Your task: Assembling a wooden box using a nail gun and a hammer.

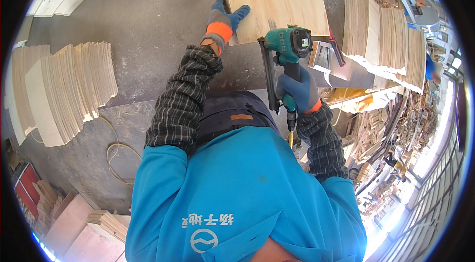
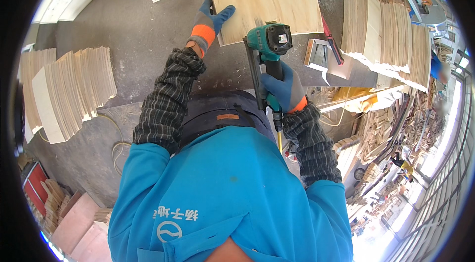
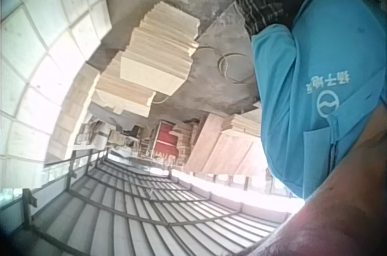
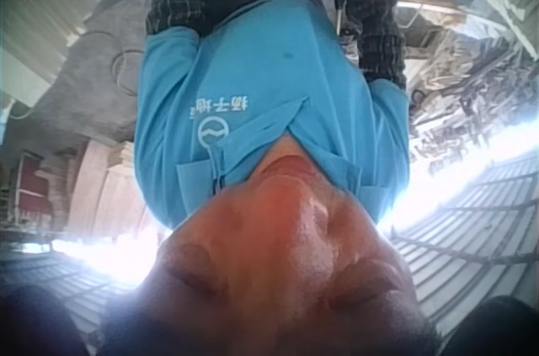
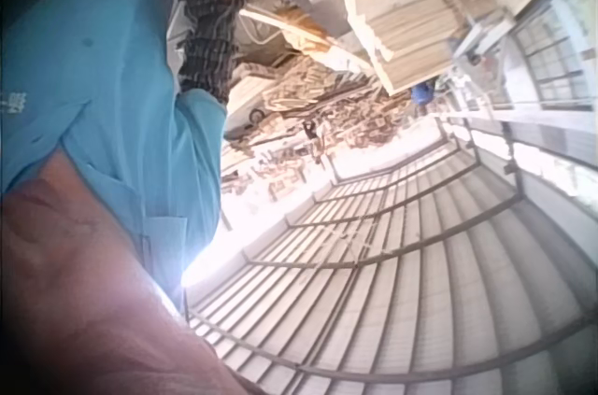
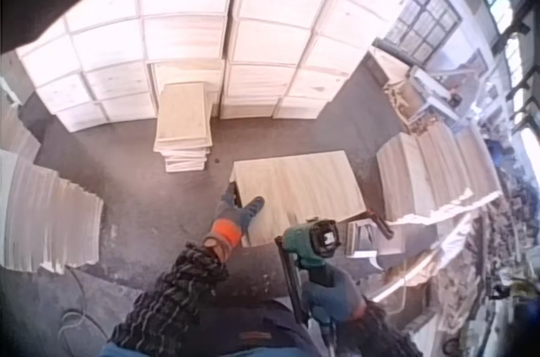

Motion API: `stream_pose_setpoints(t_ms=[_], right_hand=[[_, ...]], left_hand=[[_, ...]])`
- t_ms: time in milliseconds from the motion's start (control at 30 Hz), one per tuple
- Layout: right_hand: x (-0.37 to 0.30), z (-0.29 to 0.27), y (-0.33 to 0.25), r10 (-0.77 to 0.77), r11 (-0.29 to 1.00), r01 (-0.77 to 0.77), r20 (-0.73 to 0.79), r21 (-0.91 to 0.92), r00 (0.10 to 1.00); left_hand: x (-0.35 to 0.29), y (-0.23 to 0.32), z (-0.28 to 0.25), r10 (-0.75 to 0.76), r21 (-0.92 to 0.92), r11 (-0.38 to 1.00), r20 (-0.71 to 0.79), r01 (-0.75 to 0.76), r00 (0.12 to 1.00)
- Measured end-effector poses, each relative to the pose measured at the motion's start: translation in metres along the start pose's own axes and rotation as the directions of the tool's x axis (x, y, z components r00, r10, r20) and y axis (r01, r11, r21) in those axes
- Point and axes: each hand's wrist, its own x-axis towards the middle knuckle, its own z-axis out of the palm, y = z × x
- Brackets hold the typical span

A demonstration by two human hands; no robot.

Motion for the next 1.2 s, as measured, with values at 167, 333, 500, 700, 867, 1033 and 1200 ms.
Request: stream_pose_setpoints(t_ms=[167,333,500,700,867,1033,1200], right_hand=[[-0.001,-0.003,0.001,0.003,1.000,-0.003,-0.001,0.010,1.000],[-0.003,-0.021,0.006,-0.012,0.999,0.012,0.012,0.030,1.000],[-0.009,-0.035,0.009,-0.159,0.987,0.159,0.030,-0.013,0.987],[-0.008,-0.021,0.004,-0.034,0.989,0.034,-0.005,0.145,0.999],[0.000,-0.017,0.007,-0.016,0.989,0.009,0.050,0.148,0.999],[0.003,-0.015,0.009,-0.009,0.994,0.004,0.043,0.114,0.999],[0.003,-0.014,0.004,-0.009,0.997,0.005,0.053,0.074,0.999]], left_hand=[[-0.007,0.009,0.002,-0.028,-0.094,0.995,0.033,0.031,0.999],[0.000,-0.001,0.000,0.018,-0.044,0.999,0.004,-0.017,1.000],[-0.011,0.014,-0.004,0.015,-0.124,0.992,0.030,-0.011,0.999],[-0.006,0.010,-0.005,0.022,-0.120,0.993,0.045,-0.017,0.999],[-0.001,0.003,-0.003,0.050,-0.069,0.996,0.005,-0.049,0.999],[-0.009,0.019,-0.001,0.005,-0.085,0.996,0.026,-0.002,1.000],[-0.015,0.025,-0.007,0.000,-0.128,0.992,0.048,0.006,0.999]])
